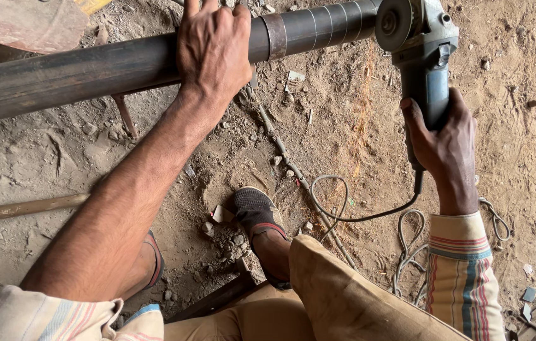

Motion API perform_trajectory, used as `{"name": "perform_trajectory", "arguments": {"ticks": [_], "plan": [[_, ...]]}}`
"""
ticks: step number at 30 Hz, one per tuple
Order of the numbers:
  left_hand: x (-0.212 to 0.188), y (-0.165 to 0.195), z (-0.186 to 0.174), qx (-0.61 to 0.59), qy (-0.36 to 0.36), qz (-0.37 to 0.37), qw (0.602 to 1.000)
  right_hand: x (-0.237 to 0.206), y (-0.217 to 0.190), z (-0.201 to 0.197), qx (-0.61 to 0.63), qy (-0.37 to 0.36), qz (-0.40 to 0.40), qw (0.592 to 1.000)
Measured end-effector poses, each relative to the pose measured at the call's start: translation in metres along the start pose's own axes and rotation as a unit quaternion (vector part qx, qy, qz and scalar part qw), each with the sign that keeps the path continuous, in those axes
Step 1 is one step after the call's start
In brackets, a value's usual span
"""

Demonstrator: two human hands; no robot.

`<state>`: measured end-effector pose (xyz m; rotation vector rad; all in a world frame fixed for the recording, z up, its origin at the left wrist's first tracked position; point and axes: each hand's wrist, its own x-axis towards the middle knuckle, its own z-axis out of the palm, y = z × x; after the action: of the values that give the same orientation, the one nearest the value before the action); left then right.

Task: The person uses an angle grinder to cut a metal pipe that is resting on a metal stand. They hold the pipe with their left hand and operate the grinder with their right hand, creating sparks as they cut through the metal.

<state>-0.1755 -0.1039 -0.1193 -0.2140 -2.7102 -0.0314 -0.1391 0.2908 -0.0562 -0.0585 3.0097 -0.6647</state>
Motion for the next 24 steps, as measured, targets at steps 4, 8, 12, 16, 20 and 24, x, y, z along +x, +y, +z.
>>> {"name": "perform_trajectory", "arguments": {"ticks": [4,8,12,16,20,24], "plan": [[-0.001,0.001,0.004,0.016,0.008,0.003,1.000,-0.001,-0.001,-0.001,-0.004,0.004,-0.012,1.000],[0.001,0.005,0.004,0.021,0.008,0.006,1.000,-0.001,-0.001,-0.003,-0.001,0.005,-0.025,1.000],[0.001,0.007,0.003,0.028,0.002,0.005,1.000,0.000,0.001,-0.004,0.008,-0.001,0.011,1.000],[0.001,0.008,0.004,0.012,-0.001,0.001,1.000,0.001,0.002,-0.005,-0.025,0.010,-0.011,1.000],[0.000,0.008,0.004,0.025,0.005,0.004,1.000,-0.001,-0.003,-0.007,-0.023,0.009,0.001,1.000],[-0.002,0.008,0.004,0.022,0.009,0.009,1.000,-0.003,-0.008,-0.010,-0.006,0.011,0.001,1.000]]}}
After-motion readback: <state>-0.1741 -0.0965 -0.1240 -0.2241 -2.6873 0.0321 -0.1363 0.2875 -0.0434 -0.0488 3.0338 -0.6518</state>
